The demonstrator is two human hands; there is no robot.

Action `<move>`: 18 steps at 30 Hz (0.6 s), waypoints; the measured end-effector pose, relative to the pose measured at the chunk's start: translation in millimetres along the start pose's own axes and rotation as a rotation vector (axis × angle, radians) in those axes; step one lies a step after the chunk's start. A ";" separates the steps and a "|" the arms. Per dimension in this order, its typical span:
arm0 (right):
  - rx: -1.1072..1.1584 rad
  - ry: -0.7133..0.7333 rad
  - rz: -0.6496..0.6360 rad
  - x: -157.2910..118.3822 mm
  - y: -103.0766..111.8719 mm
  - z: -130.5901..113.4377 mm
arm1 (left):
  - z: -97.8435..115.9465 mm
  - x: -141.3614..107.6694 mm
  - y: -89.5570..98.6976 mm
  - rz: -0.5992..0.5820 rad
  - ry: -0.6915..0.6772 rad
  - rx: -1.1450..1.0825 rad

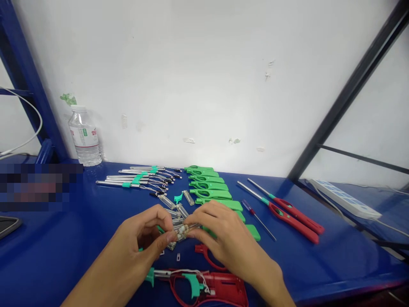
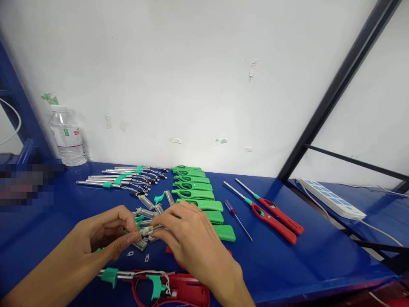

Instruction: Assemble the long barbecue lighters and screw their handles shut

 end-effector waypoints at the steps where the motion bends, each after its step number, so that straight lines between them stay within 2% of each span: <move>1: 0.000 0.005 -0.003 -0.2 -0.6 0.1 | -1.6 -0.3 -0.9 -0.008 0.011 0.002; 6: 0.021 0.042 0.008 -0.8 0.2 -3.0 | -8.1 -2.0 -3.6 -0.035 0.026 0.011; 12: -0.042 0.069 -0.035 -1.8 -4.0 -10.5 | -3.0 -4.2 -4.0 -0.052 -0.015 -0.067; 18: -0.177 0.111 -0.019 -1.5 -7.2 -19.7 | -2.8 -2.3 2.3 -0.004 -0.032 -0.077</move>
Point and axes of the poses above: each hand's wrist, its own x-axis towards the middle knuckle, its own y-axis out of the back of the hand, z = x × y, the point moved 10 cm from there along x, towards the middle knuckle, and after that the axes turned 4 degrees about y, right-handed, at the moved point
